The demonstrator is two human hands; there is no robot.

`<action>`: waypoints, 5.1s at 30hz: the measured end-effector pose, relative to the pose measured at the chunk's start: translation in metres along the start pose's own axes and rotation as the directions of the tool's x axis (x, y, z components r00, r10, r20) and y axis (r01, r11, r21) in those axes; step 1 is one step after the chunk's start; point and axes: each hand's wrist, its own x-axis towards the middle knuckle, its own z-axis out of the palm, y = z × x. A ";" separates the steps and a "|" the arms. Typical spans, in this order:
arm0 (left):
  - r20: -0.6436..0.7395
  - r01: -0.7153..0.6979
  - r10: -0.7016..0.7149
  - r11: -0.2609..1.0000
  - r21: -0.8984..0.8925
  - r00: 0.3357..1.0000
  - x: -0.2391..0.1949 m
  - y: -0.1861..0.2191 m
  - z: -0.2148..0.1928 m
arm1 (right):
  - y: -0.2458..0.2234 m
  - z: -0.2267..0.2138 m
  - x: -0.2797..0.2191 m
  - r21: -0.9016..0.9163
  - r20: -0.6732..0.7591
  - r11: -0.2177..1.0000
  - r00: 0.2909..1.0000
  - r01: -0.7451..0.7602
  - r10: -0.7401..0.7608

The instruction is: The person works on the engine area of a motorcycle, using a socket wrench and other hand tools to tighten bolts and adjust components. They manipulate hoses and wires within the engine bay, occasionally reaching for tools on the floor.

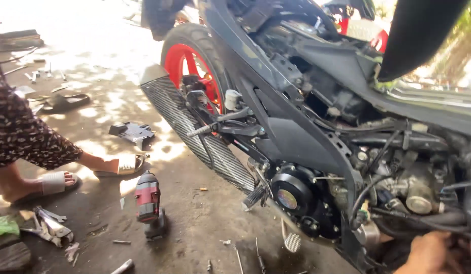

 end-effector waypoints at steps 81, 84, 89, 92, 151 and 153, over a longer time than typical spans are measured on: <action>-0.020 -0.108 0.112 0.984 0.140 0.993 -0.030 -0.025 0.046 | -0.004 -0.046 0.018 -0.261 -0.154 0.963 0.982 0.067 -0.110; 0.068 -0.075 0.068 0.992 0.104 0.995 -0.045 -0.026 0.050 | -0.009 -0.043 0.013 -0.457 -0.221 0.889 0.966 0.020 -0.135; 0.167 -0.043 0.022 0.991 0.123 0.986 -0.027 -0.023 0.024 | 0.014 -0.030 0.015 -0.197 -0.399 0.977 0.917 -0.077 -0.009; 0.092 -0.041 0.029 0.989 0.141 0.995 -0.016 -0.026 0.016 | 0.012 -0.033 0.015 -0.127 -0.365 0.984 0.928 -0.128 0.074; -0.058 -0.205 0.217 0.963 0.175 0.974 -0.006 -0.017 0.012 | -0.020 -0.027 0.012 -0.187 -0.131 0.974 0.980 0.126 -0.152; -0.108 -0.196 0.217 0.964 0.181 0.970 -0.015 -0.017 0.033 | -0.014 -0.033 0.010 -0.101 -0.072 0.991 0.993 0.090 -0.097</action>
